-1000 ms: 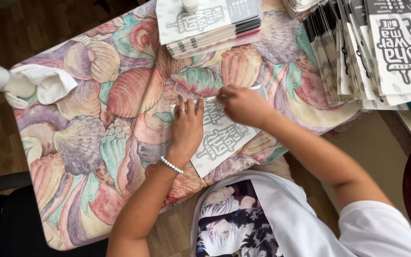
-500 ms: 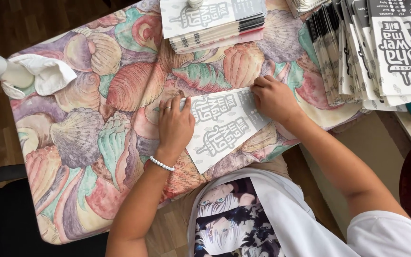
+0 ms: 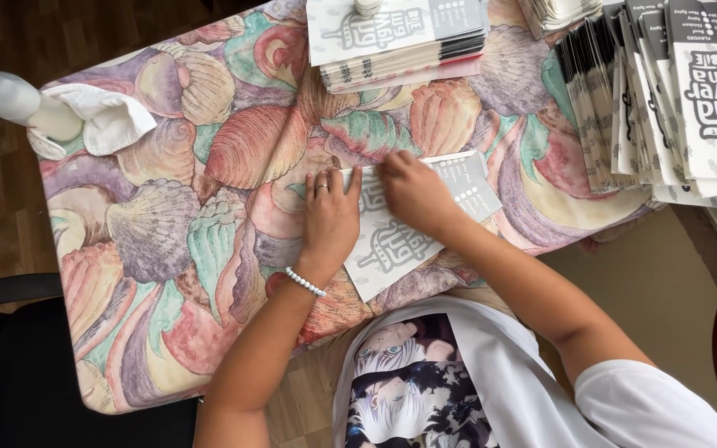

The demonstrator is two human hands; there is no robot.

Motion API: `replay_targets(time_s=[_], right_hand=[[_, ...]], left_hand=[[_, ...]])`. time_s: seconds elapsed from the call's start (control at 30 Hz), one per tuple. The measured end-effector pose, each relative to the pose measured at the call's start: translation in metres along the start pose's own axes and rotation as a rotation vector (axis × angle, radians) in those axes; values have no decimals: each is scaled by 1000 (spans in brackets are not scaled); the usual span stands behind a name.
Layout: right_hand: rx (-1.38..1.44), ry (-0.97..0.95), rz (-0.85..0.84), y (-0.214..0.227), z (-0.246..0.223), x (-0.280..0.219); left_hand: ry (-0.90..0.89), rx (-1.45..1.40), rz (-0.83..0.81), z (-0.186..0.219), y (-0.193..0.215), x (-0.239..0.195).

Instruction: The person folds small rectangular sheets of paper in half by hand. They repeatedly pick up a sheet, fold it, and place it on a growing stack on the table.

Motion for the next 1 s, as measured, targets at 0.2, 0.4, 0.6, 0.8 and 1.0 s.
replay_targets(time_s=[0.2, 0.4, 0.6, 0.8, 1.0], right_hand=[[8, 64, 2, -4, 10, -7], [-131, -136, 26, 25, 87, -70], [-230, -199, -70, 22, 83, -70], [-31, 64, 22, 10, -17, 15], [49, 6, 34, -16, 37, -19]], left_hand=[[25, -59, -39, -3, 4, -3], [-4, 5, -33, -2, 4, -2], [-17, 44, 27, 0, 6, 1], [-46, -31, 69, -7, -23, 5], [-51, 0, 109, -3, 13, -1]])
Point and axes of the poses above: each hand's wrist, its own x-axis towards the middle knuckle, its own y-axis out of the back of the hand, z = x × y, the point moved 5 cm from there along x, towards the middle knuckle, and after that the axes turned 12 degrees about -z, right-handed, at the moved point
